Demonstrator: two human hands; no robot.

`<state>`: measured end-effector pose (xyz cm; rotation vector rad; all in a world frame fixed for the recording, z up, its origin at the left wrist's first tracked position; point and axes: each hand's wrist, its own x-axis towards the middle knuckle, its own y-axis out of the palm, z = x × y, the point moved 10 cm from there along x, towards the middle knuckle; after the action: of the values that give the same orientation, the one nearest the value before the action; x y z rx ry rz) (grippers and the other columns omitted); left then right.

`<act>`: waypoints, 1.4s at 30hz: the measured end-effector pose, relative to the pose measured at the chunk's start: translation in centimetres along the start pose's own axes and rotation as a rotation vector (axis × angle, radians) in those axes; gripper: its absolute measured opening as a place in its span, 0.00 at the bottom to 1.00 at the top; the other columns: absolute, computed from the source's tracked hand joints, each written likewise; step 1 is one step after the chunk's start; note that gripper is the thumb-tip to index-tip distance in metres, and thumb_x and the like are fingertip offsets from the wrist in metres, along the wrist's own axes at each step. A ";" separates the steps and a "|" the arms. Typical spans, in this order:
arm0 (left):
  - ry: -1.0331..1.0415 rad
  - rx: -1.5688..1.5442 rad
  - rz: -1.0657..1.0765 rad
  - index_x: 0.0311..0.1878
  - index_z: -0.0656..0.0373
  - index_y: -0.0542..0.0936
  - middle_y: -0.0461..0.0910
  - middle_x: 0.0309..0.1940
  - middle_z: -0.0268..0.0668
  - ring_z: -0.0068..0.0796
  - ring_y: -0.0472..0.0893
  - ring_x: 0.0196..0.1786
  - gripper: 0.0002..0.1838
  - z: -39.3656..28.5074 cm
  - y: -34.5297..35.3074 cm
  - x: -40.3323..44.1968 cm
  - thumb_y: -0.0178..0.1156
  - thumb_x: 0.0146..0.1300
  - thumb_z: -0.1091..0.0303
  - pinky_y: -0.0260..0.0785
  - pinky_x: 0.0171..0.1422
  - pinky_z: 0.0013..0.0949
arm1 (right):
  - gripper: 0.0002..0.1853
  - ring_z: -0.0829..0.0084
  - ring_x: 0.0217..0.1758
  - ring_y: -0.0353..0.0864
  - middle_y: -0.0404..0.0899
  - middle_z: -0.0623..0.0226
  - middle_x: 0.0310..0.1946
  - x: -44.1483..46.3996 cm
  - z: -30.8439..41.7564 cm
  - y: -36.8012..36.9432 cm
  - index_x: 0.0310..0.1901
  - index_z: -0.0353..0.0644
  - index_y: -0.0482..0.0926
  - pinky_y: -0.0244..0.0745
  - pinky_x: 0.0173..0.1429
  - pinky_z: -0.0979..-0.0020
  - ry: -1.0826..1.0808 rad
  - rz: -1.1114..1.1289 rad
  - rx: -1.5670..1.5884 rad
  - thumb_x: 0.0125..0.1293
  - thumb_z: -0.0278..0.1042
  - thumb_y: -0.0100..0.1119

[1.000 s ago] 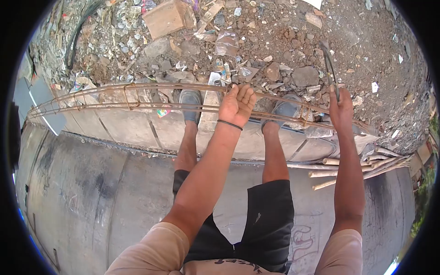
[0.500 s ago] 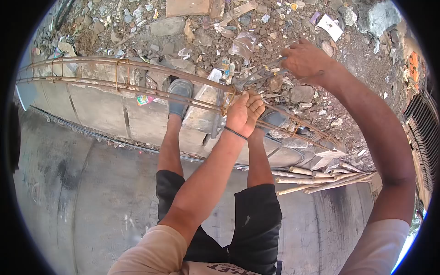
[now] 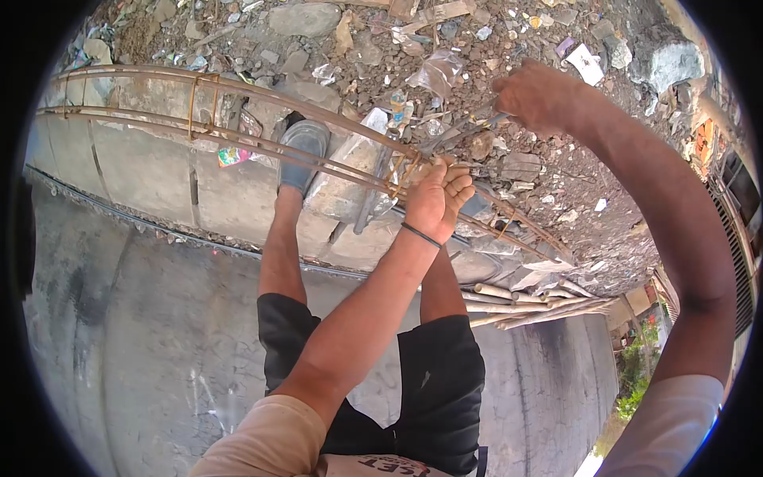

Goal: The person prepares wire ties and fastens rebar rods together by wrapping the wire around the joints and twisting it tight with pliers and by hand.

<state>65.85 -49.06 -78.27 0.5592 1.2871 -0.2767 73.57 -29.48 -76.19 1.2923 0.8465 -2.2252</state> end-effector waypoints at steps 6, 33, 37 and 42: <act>0.016 -0.034 -0.027 0.49 0.56 0.75 0.84 0.35 0.36 0.26 0.84 0.34 0.10 0.2 0.3 0.0 0.49 0.79 0.60 0.81 0.39 0.32 | 0.07 0.65 0.51 0.82 0.79 0.65 0.41 0.5 0.8 -1.7 0.43 0.48 0.84 0.77 0.61 0.59 -0.079 -0.109 -0.114 0.65 0.37 0.65; -0.093 -0.570 -0.041 0.38 0.52 0.76 0.70 0.21 0.25 0.26 0.74 0.28 0.14 0.7 6.7 2.0 0.59 0.72 0.52 0.74 0.48 0.42 | 0.16 0.73 0.19 0.79 0.79 0.65 0.21 -5.3 5.4 11.4 0.31 0.37 0.78 0.70 0.18 0.64 0.285 0.757 1.479 0.67 0.42 0.68; -0.050 -0.570 0.000 0.32 0.51 0.73 0.67 0.17 0.25 0.26 0.72 0.23 0.13 2.1 5.1 6.2 0.56 0.73 0.58 0.75 0.49 0.42 | 0.17 0.58 0.30 0.81 0.78 0.65 0.25 -5.4 3.1 3.8 0.46 0.32 0.79 0.80 0.41 0.58 0.388 0.254 0.487 0.65 0.39 0.67; -0.078 -0.696 -0.205 0.27 0.49 0.69 0.67 0.17 0.26 0.29 0.73 0.24 0.18 2.3 5.6 6.8 0.52 0.76 0.55 0.75 0.48 0.44 | 0.28 0.59 0.56 0.79 0.76 0.59 0.55 -7.5 4.9 0.0 0.64 0.36 0.66 0.71 0.62 0.58 0.389 -0.652 -0.311 0.60 0.27 0.56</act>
<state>72.32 -44.86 -83.05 -0.1745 1.2671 -0.0074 74.09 -32.42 -67.78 1.4546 1.9064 -2.1652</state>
